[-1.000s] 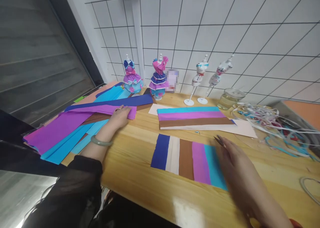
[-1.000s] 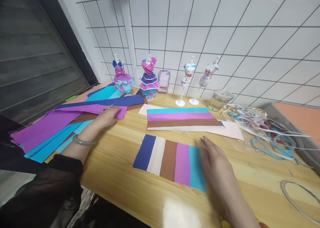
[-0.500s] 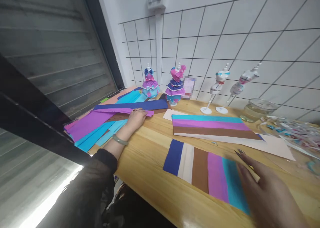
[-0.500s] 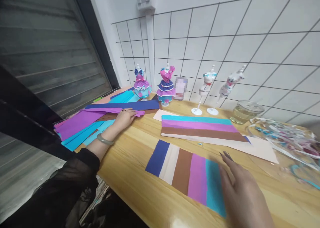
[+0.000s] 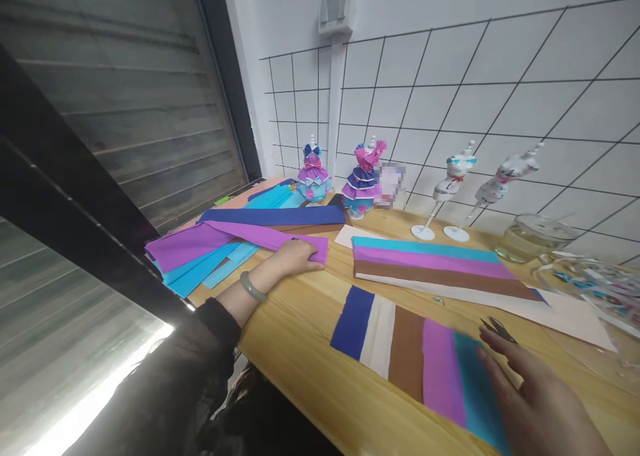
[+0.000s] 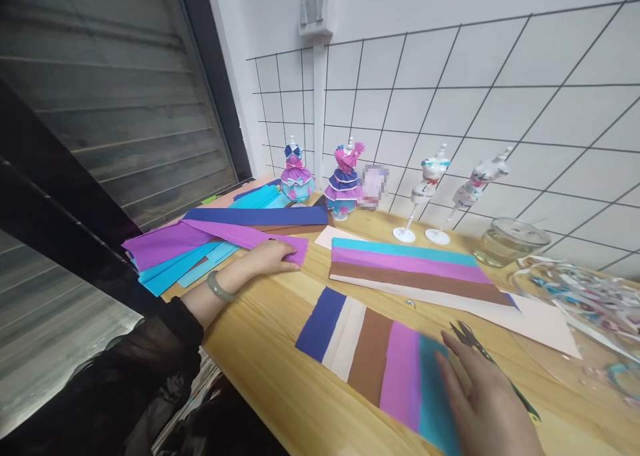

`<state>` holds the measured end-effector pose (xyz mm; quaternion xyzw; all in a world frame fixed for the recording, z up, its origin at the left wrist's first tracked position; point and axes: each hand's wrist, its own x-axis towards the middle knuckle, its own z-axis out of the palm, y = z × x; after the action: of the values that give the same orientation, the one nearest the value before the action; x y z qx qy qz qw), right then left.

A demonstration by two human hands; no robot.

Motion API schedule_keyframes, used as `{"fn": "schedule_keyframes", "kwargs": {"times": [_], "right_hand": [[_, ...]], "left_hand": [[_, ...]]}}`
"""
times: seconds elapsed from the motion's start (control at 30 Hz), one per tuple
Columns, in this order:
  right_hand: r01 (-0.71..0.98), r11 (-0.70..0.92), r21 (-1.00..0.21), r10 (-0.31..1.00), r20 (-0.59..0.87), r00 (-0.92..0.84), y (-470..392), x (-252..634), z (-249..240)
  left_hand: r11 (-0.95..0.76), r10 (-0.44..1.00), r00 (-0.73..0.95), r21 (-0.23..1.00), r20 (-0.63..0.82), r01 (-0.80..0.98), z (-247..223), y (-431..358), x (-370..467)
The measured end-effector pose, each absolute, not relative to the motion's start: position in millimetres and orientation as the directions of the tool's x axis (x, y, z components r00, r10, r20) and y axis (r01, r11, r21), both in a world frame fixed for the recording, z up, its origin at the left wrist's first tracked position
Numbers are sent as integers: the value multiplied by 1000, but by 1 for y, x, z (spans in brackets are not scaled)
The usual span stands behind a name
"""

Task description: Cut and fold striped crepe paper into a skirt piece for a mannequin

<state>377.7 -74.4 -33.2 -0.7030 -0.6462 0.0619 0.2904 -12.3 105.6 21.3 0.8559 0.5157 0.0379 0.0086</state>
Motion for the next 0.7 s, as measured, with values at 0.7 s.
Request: {"fn": "schedule_keyframes", "kwargs": {"times": [0.7], "right_hand": [[838, -173, -517, 940, 167, 297, -72, 369, -14]], "left_hand": [[-46, 992, 89, 393, -93, 918, -9, 204, 61]]}}
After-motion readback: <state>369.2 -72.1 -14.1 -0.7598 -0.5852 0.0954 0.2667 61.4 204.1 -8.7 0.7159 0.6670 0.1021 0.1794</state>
